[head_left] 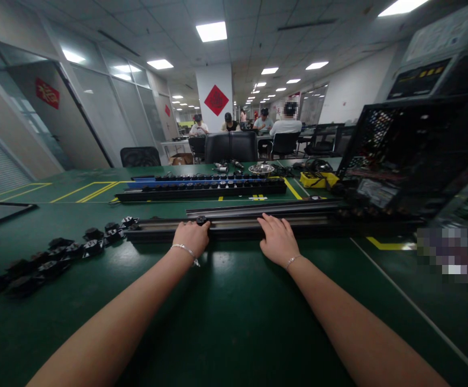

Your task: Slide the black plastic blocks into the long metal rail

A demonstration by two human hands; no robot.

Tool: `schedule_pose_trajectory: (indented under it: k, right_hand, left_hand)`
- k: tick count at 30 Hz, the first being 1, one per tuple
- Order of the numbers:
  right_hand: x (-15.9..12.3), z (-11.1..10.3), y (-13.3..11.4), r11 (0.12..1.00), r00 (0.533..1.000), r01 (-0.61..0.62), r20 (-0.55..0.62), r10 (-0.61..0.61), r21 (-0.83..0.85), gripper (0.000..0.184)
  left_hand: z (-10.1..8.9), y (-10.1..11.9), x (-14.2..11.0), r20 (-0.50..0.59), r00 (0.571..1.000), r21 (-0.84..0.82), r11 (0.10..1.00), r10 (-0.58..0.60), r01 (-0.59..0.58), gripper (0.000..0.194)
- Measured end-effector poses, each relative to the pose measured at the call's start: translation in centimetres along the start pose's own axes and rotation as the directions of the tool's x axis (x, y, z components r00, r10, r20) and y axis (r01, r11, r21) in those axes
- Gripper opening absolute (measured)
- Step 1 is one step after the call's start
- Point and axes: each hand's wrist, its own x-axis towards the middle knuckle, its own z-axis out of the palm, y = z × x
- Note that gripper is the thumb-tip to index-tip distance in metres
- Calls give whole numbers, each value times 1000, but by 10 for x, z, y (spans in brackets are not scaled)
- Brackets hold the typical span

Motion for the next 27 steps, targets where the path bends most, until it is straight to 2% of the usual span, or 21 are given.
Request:
schedule_pose_trajectory:
  k: [16, 27]
  right_hand:
    - [0, -2, 0, 1000, 1000, 6, 10, -6, 4, 58]
    - [0, -1, 0, 1000, 1000, 7, -10, -7, 2, 58]
  left_hand:
    - [0, -32, -7, 62, 997, -2, 999, -54, 54, 47]
    - [12, -58, -14, 48, 995, 37, 995, -92, 91, 49]
